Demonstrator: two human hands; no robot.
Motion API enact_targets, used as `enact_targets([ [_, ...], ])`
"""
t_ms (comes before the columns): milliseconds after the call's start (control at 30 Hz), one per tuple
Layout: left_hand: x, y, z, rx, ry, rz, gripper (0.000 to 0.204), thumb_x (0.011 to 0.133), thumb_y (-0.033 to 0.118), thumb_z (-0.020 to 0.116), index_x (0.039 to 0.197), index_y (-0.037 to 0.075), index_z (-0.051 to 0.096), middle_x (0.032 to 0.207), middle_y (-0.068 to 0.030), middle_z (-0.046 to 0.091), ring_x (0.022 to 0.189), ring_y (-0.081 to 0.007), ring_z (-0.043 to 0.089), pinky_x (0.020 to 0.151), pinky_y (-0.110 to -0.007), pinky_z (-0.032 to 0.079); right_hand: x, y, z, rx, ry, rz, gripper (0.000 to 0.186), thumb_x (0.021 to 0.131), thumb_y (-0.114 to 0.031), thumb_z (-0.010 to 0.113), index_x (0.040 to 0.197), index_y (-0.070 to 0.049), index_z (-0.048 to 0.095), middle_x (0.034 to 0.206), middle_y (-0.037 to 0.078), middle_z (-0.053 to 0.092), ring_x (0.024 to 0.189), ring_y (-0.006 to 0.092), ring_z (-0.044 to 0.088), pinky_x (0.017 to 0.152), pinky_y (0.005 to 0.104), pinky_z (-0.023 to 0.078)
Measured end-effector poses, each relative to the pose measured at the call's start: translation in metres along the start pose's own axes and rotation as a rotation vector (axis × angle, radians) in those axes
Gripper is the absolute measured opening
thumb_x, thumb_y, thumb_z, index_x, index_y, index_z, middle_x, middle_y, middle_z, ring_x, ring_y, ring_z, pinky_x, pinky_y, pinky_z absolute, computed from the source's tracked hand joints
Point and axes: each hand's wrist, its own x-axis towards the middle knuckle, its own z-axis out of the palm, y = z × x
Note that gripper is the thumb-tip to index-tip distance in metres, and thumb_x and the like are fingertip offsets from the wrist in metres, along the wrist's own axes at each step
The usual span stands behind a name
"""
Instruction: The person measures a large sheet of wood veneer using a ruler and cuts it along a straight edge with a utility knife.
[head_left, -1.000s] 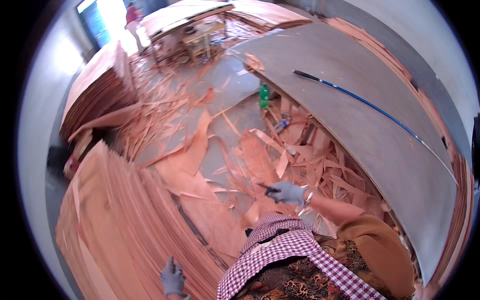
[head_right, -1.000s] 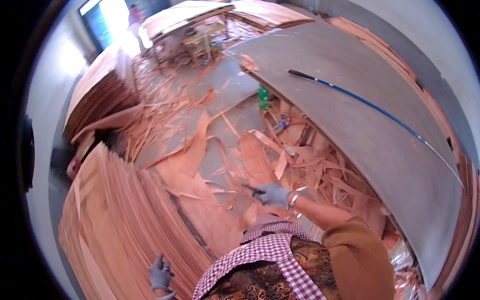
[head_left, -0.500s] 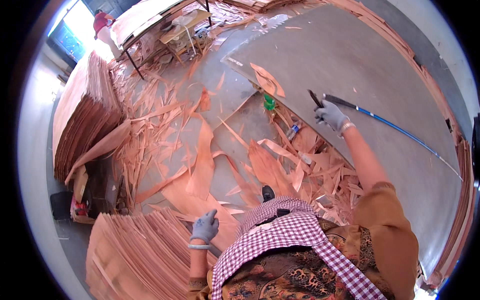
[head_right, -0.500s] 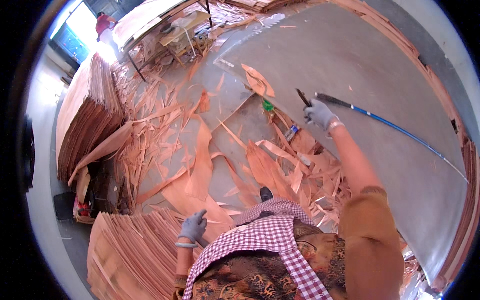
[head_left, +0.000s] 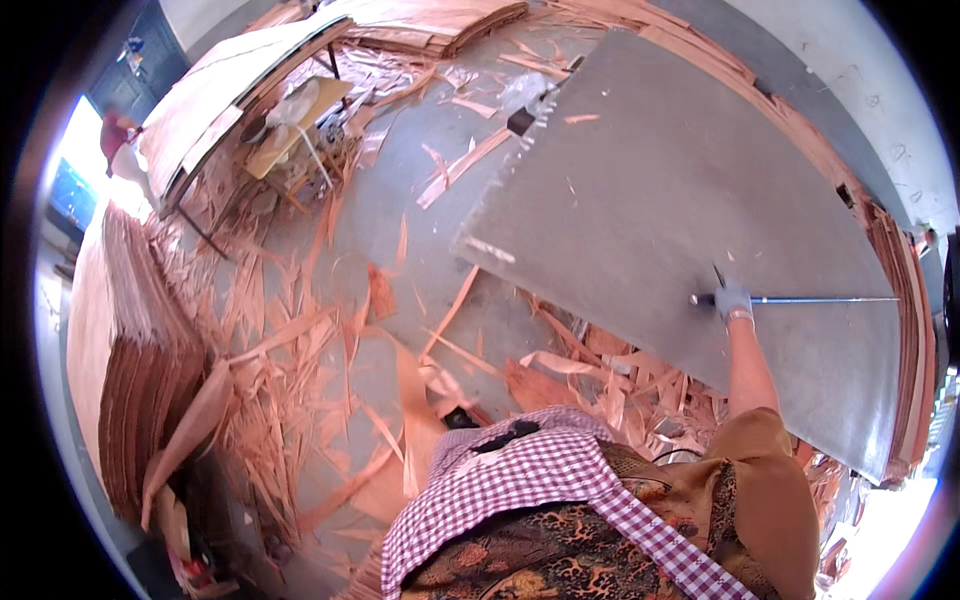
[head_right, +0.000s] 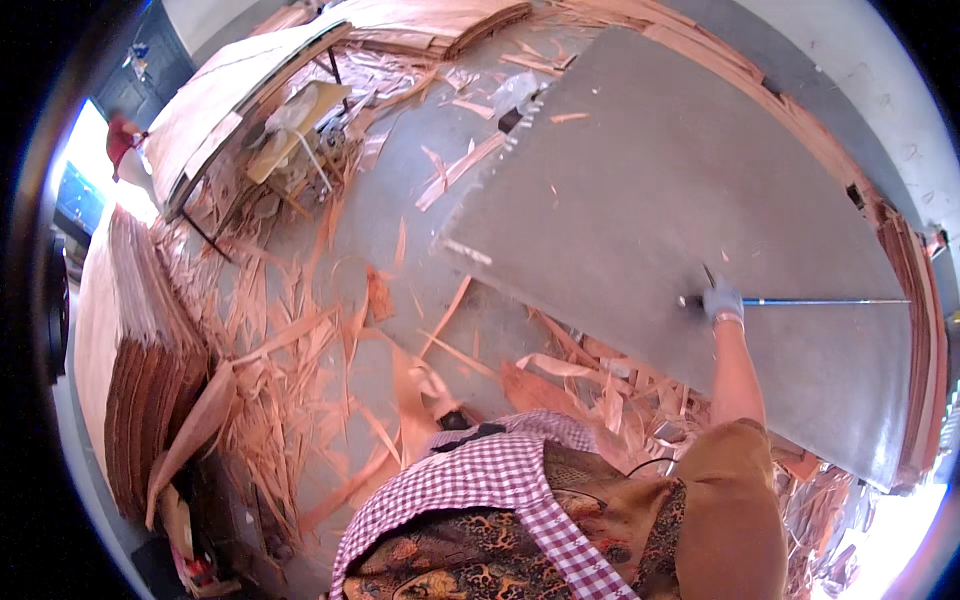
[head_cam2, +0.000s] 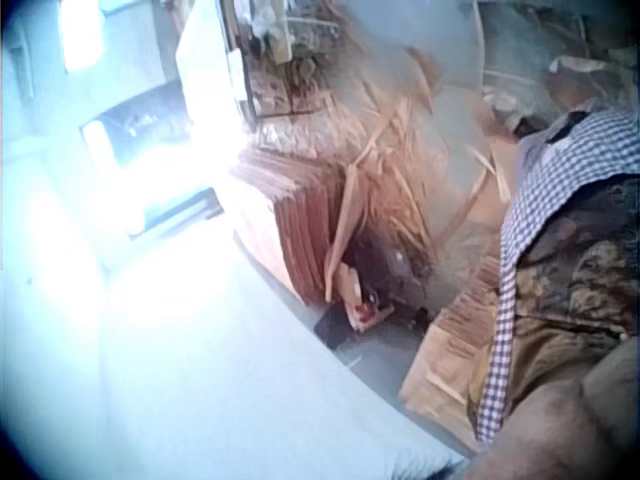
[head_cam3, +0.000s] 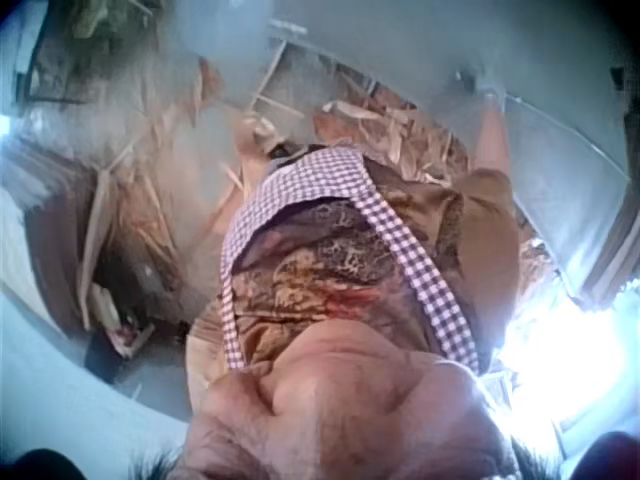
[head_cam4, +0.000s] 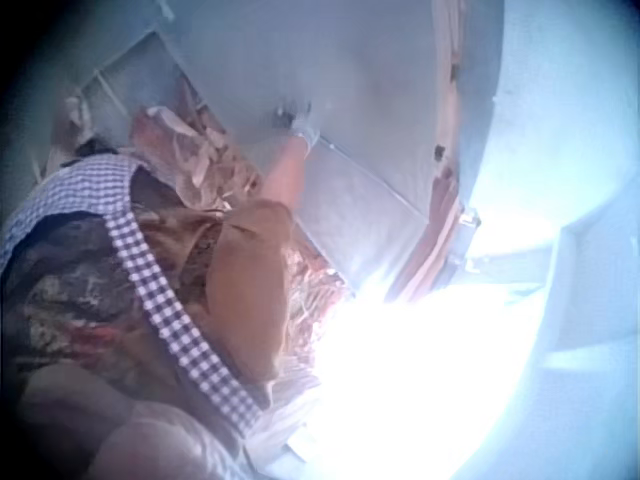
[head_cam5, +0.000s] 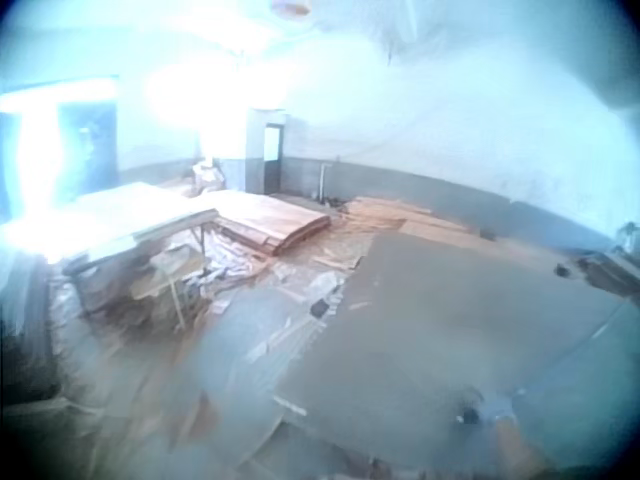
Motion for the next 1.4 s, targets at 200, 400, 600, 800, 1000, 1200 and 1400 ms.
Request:
enact_targets([
  [200,0.076,0.04,-0.308,0.067,0.297,-0.079,0.033,0.085,0.018,0.049,0.111,0.001,0.06,0.109,-0.0203,0.062,0.101,-0.0288,0.06,0.085,-0.036,0.046,-0.012,-0.015,0.059,0.194,0.073,0.415,0.039,0.082,-0.033,0.053,0.111,-0.008,0.051,0.103,0.026,0.06,0.1,0.0425,0.058,0.085,0.0477,0.046],
  [400,0.196,0.359,-0.438,0.022,0.527,0.663,0.031,0.086,0.014,0.051,0.112,0.0,0.06,0.103,-0.0222,0.063,0.093,-0.0326,0.062,0.082,-0.036,0.047,-0.009,-0.001,0.066,0.055,0.304,0.764,0.035,0.083,-0.032,0.053,0.109,-0.008,0.051,0.091,0.024,0.062,0.091,0.0395,0.062,0.077,0.0468,0.049],
  [600,0.199,0.584,-0.474,0.432,0.081,1.023,0.031,0.085,0.015,0.054,0.114,0.004,0.06,0.104,-0.0201,0.063,0.095,-0.029,0.063,0.082,-0.036,0.048,-0.007,-0.1,0.055,0.874,0.499,1.183,0.034,0.085,-0.029,0.05,0.111,-0.007,0.049,0.1,0.021,0.058,0.083,0.0375,0.061,0.073,0.0484,0.048],
  [800,0.32,0.57,-0.514,0.2,0.062,0.765,0.033,0.085,0.02,0.056,0.113,0.003,0.06,0.105,-0.022,0.062,0.1,-0.0354,0.06,0.086,-0.038,0.047,0.026,-0.185,0.052,0.236,0.38,0.756,0.026,0.083,-0.018,0.058,0.106,-0.007,0.05,0.096,0.021,0.056,0.087,0.0402,0.059,0.071,0.0445,0.047],
  [1000,0.491,0.366,-0.625,1.017,-0.29,0.199,0.034,0.087,0.03,0.045,0.099,0.005,0.065,0.101,-0.021,0.063,0.093,-0.0349,0.06,0.082,-0.043,0.048,0.083,-0.386,0.049,1.505,0.397,0.325,0.014,0.083,-0.008,0.061,0.096,-0.008,0.056,0.078,0.0,0.054,0.067,0.0112,0.052,0.054,0.0253,0.042],
  [1200,0.629,0.502,-0.713,1.175,-0.221,0.533,0.025,0.083,0.022,0.052,0.091,0.003,0.067,0.088,-0.0157,0.067,0.078,-0.0278,0.064,0.072,-0.039,0.051,0.125,-0.644,-0.014,1.766,-0.206,0.263,0.017,0.086,-0.012,0.06,0.102,-0.007,0.056,0.081,0.001,0.058,0.059,0.0081,0.051,0.05,0.0206,0.041],
  [1400,0.559,0.869,-0.735,-0.22,-0.469,0.774,0.026,0.087,0.008,0.056,0.109,-0.004,0.06,0.099,-0.0093,0.065,0.088,-0.0135,0.062,0.079,-0.024,0.049,0.202,-0.831,-0.006,1.638,-0.749,0.056,0.031,0.09,-0.019,0.057,0.119,-0.01,0.052,0.085,0.009,0.065,0.046,0.0026,0.039,0.042,0.0169,0.031],
])
